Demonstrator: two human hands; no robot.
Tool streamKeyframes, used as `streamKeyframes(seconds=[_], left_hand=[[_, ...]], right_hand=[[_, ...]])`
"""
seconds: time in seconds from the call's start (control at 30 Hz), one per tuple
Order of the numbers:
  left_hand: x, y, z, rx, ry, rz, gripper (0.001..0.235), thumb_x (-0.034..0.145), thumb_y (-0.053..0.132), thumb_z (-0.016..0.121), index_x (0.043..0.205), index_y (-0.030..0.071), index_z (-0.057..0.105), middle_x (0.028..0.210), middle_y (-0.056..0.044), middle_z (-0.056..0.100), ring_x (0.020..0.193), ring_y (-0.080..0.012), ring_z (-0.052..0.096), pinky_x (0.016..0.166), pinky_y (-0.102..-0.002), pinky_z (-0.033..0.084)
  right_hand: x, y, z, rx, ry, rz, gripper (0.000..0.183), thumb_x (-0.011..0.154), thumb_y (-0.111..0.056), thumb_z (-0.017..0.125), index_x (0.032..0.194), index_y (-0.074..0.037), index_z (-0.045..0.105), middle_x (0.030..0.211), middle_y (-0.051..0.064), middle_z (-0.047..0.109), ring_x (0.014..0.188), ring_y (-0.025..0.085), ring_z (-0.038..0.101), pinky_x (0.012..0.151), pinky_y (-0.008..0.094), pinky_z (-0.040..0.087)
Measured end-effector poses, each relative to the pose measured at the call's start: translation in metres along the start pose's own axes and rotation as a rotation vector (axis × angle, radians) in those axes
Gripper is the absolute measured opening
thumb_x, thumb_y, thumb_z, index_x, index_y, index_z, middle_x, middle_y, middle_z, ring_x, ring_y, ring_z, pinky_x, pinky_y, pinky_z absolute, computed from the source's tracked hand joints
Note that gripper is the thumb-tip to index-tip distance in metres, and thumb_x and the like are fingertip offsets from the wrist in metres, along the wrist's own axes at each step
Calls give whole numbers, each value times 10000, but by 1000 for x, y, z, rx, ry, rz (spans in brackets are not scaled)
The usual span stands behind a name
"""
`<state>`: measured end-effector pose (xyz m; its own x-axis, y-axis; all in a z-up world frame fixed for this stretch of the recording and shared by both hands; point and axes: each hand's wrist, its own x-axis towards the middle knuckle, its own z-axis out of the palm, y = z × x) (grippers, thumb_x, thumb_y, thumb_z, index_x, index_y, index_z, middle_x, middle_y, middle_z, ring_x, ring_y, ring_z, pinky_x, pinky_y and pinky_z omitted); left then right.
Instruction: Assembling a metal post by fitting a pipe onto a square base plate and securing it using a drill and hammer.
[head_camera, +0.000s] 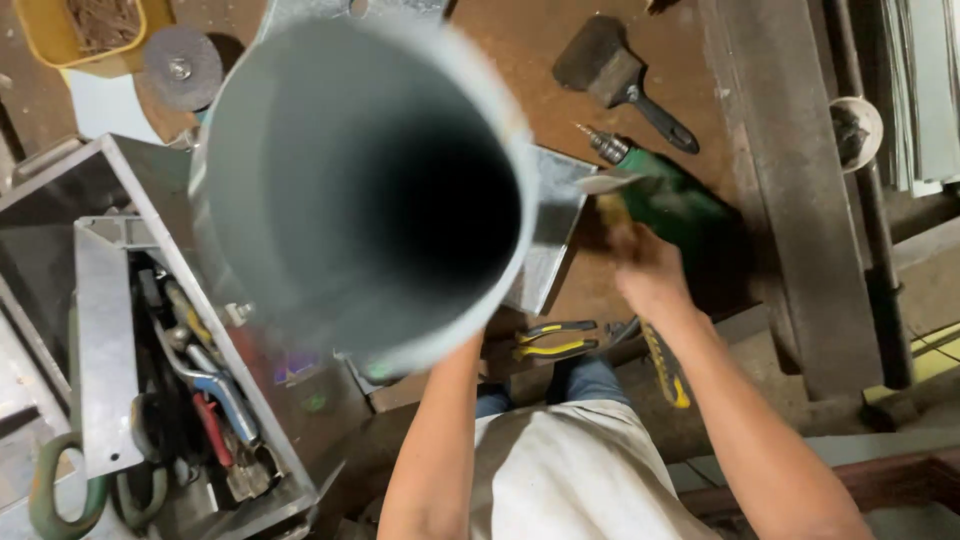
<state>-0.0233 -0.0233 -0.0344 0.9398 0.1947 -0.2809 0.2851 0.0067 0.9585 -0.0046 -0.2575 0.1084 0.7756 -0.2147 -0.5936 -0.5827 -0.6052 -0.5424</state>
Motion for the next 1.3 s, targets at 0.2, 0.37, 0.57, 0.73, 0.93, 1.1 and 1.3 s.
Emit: streamKeyframes(seconds=[0.2, 0.37, 0.57, 0.73, 0.93, 1.1, 1.3], left_hand=[[6, -104, 23, -1405, 2, -92, 670, 1015, 283, 526, 1595, 142, 223, 1627, -106, 315, 1444, -371, 404, 1137, -674, 333], [4, -80, 26, -1267, 108, -89, 619, 1103, 318, 446, 1631, 76, 233, 1502, -216, 432, 1333, -420, 472, 1116, -650, 371], [13, -81, 21, -1284, 107, -185, 598, 1139, 410, 472, 1528, -35, 384, 1383, -283, 491, 1175, -430, 575, 940, -609, 566], [6, -32, 34, -902, 284, -116, 516, 1028, 336, 516, 1491, 121, 437, 1421, -161, 537, 1189, -322, 636, 896, -556, 592], [6, -51, 30, -1323, 56, -89, 567, 1026, 411, 488, 1449, 34, 475, 1355, -258, 574, 1177, -391, 648, 919, -605, 610], [-4, -45, 33, -834, 120, -23, 541, 986, 380, 545, 1391, 23, 510, 1374, -258, 569, 1233, -408, 597, 988, -602, 540], [-3, -39, 33, -246, 130, 57, 510, 939, 344, 613, 1320, 11, 552, 1397, -257, 564, 1300, -429, 536, 1070, -599, 457]], right_hand=[[51, -17, 44, -245, -181, -461, 413, 1054, -351, 450, 1113, 8, 646, 1025, 294, 693, 972, 461, 656, 806, 539, 526], [66, 8, 54, -451, -208, -682, 370, 1058, -290, 445, 1092, 34, 619, 990, 288, 687, 889, 453, 669, 743, 536, 537], [67, -14, 37, -528, -252, -680, 366, 1059, -301, 445, 1085, 25, 611, 898, 231, 676, 769, 406, 683, 636, 498, 555], [88, -83, -1, -472, -327, -404, 443, 1049, -409, 495, 1211, -9, 597, 1053, 206, 665, 925, 363, 690, 771, 507, 556], [185, -106, 12, -526, 29, -782, 352, 966, -337, 699, 1101, -11, 692, 1162, 227, 636, 1002, 453, 640, 832, 536, 523], [202, -89, 12, -497, 190, -1005, 294, 932, -266, 740, 1125, -45, 757, 1086, 175, 657, 1041, 404, 606, 943, 496, 485], [69, 8, -50, -367, 355, -734, 417, 896, -261, 801, 1214, -15, 691, 1173, 217, 635, 1164, 400, 567, 1001, 490, 464]])
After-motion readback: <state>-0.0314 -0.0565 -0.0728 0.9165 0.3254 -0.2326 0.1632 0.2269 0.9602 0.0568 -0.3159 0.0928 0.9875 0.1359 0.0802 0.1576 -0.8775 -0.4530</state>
